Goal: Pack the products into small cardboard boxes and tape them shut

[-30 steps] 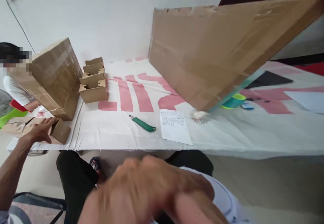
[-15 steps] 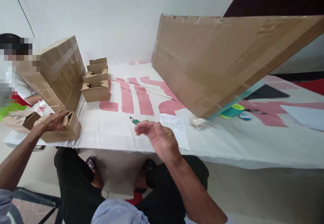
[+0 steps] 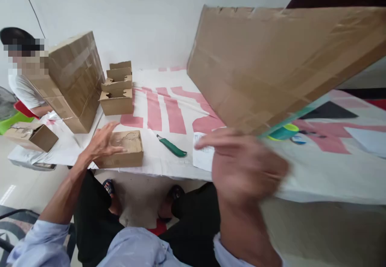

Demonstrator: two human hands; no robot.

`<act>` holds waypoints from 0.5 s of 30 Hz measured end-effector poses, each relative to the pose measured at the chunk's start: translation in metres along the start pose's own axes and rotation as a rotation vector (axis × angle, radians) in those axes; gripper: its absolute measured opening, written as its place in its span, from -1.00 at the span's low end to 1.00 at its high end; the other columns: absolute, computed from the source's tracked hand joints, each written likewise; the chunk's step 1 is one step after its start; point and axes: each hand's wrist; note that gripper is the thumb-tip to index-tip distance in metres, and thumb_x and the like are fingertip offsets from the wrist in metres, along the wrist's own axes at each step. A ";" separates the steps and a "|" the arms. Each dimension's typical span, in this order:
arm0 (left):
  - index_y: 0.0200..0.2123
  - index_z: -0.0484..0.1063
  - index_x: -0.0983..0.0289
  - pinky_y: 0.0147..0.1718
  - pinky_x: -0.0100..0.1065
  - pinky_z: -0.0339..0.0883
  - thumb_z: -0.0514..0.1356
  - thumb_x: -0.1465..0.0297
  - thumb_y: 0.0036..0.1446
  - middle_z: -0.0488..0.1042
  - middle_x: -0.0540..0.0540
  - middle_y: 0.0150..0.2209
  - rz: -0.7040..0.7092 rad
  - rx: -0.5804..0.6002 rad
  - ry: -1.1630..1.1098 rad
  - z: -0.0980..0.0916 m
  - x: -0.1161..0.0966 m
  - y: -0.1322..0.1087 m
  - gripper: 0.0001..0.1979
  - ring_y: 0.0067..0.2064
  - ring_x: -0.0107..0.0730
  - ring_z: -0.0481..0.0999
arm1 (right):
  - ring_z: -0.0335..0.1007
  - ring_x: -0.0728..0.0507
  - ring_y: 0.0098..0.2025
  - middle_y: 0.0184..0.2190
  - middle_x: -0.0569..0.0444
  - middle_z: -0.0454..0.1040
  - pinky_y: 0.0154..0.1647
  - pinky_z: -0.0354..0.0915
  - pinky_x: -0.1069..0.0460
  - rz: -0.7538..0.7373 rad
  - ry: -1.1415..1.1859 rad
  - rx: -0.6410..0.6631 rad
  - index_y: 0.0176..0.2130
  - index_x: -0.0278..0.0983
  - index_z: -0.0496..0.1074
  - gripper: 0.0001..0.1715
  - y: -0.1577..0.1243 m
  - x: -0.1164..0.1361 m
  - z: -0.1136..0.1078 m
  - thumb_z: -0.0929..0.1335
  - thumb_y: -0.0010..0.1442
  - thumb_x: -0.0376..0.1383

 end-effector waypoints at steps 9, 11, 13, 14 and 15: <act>0.57 -0.01 0.09 0.48 0.24 0.04 0.66 0.05 -0.29 0.02 0.43 0.59 -0.274 0.004 -0.669 -0.008 0.091 -0.064 0.44 0.59 0.34 0.02 | 0.45 -0.39 0.13 0.11 -0.28 0.56 0.10 0.41 -0.22 0.191 -0.832 0.465 0.10 -0.30 0.53 -0.62 -0.035 -0.185 0.038 0.33 0.41 -0.19; 0.58 -0.04 0.09 0.54 0.23 -0.13 0.68 0.04 -0.37 -0.02 0.40 0.60 -0.266 -0.006 -0.805 0.005 0.095 -0.068 0.51 0.59 0.34 0.00 | 0.45 -0.38 0.12 0.11 -0.26 0.55 0.09 0.39 -0.19 0.245 -0.883 0.554 0.14 -0.29 0.52 -0.62 -0.045 -0.200 0.041 0.33 0.38 -0.27; 0.58 -0.04 0.09 0.56 0.19 -0.22 0.69 0.06 -0.39 -0.03 0.37 0.61 -0.245 -0.034 -0.880 0.015 0.095 -0.072 0.53 0.60 0.32 -0.03 | 0.45 -0.36 0.11 0.09 -0.23 0.56 0.08 0.37 -0.17 0.262 -0.880 0.575 0.15 -0.27 0.51 -0.60 -0.051 -0.206 0.044 0.31 0.37 -0.34; 0.58 -0.03 0.10 0.57 0.18 -0.23 0.70 0.08 -0.38 -0.02 0.35 0.61 -0.238 -0.047 -0.895 0.019 0.093 -0.074 0.52 0.60 0.31 -0.03 | 0.45 -0.35 0.10 0.09 -0.23 0.56 0.08 0.37 -0.17 0.264 -0.869 0.564 0.15 -0.26 0.51 -0.59 -0.052 -0.207 0.045 0.30 0.36 -0.37; 0.57 -0.01 0.09 0.57 0.18 -0.22 0.70 0.10 -0.36 -0.01 0.33 0.60 -0.231 -0.063 -0.904 0.024 0.091 -0.077 0.49 0.60 0.30 -0.03 | 0.45 -0.36 0.10 0.08 -0.24 0.56 0.08 0.37 -0.18 0.266 -0.852 0.544 0.14 -0.27 0.52 -0.58 -0.053 -0.208 0.045 0.29 0.35 -0.38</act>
Point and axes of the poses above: each hand's wrist, its own y-axis towards the middle knuckle, its own z-axis out of the palm, x = y × z
